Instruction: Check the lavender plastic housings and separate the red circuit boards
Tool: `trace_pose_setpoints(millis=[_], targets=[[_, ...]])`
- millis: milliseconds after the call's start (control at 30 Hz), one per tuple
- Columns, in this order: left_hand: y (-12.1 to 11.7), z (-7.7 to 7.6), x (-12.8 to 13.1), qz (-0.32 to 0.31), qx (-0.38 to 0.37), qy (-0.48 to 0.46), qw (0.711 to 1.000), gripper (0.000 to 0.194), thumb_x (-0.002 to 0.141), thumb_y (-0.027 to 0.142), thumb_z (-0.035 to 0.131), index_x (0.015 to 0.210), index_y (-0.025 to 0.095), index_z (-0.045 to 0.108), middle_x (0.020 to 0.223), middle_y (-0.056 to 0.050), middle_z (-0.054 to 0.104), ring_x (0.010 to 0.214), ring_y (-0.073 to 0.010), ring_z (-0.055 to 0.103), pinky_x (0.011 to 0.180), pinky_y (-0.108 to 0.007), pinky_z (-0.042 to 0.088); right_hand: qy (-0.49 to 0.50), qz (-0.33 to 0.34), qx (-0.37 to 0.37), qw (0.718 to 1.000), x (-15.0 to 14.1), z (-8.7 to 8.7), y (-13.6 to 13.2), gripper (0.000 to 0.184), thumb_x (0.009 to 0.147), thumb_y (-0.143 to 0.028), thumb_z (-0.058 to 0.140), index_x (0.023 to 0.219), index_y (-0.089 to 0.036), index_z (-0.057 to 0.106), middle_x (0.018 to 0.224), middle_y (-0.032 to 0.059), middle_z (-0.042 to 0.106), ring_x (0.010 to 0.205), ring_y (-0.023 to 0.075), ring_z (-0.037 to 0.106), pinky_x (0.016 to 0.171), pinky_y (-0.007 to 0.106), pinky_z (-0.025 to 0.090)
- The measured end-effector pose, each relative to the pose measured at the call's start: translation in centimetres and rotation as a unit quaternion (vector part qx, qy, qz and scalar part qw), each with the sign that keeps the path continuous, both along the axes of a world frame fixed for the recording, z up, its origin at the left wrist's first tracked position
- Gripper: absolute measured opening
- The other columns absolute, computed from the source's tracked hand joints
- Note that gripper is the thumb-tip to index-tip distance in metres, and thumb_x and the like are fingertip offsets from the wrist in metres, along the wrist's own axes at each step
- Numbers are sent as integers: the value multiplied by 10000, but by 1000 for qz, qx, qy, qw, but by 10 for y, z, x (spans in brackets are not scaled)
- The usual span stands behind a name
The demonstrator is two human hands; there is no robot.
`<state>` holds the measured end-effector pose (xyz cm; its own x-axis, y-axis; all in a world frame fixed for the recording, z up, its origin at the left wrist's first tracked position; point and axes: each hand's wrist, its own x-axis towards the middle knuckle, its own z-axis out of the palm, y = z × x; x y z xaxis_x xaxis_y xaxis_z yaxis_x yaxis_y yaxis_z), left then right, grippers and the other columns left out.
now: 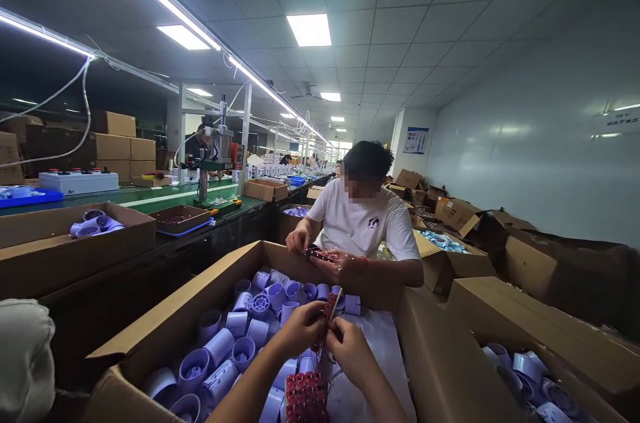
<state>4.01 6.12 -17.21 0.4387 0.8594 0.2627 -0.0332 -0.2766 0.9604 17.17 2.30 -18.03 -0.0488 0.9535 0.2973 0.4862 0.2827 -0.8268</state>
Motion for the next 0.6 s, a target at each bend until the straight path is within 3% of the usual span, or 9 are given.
trace_pose_setpoints(millis=[233, 333, 433, 600], targets=[[0, 3, -5, -66, -13, -13, 998, 220, 652, 168, 613, 860, 132, 672, 767, -26, 652, 741, -139, 554, 699, -235, 438, 29, -12, -15, 999, -6, 0, 1, 110, 663, -218, 451, 564, -189, 488, 534, -21, 560, 528, 112, 475, 497, 216, 315], [0, 5, -8, -79, -28, -22, 996, 170, 646, 172, 621, 806, 128, 657, 734, -8, 626, 698, -120, 529, 659, -224, 414, 24, -21, -28, 999, -4, -3, 4, 150, 682, -242, 446, 540, -196, 461, 500, -33, 507, 505, 106, 436, 478, 219, 288], [1, 5, -8, -63, -47, -37, 996, 173, 636, 192, 654, 796, 129, 639, 719, -5, 609, 661, -112, 510, 623, -227, 398, 32, -7, -24, 999, -3, -4, 5, 203, 730, -303, 446, 563, -194, 483, 519, -25, 524, 517, 111, 451, 484, 225, 295], [5, 4, -8, -3, -57, -114, 992, 297, 610, 254, 722, 871, 149, 628, 757, -16, 615, 727, -141, 539, 701, -265, 417, 59, 28, -11, 998, -7, -5, 1, 275, 800, -392, 442, 710, -176, 587, 660, 27, 646, 625, 155, 562, 564, 244, 388]])
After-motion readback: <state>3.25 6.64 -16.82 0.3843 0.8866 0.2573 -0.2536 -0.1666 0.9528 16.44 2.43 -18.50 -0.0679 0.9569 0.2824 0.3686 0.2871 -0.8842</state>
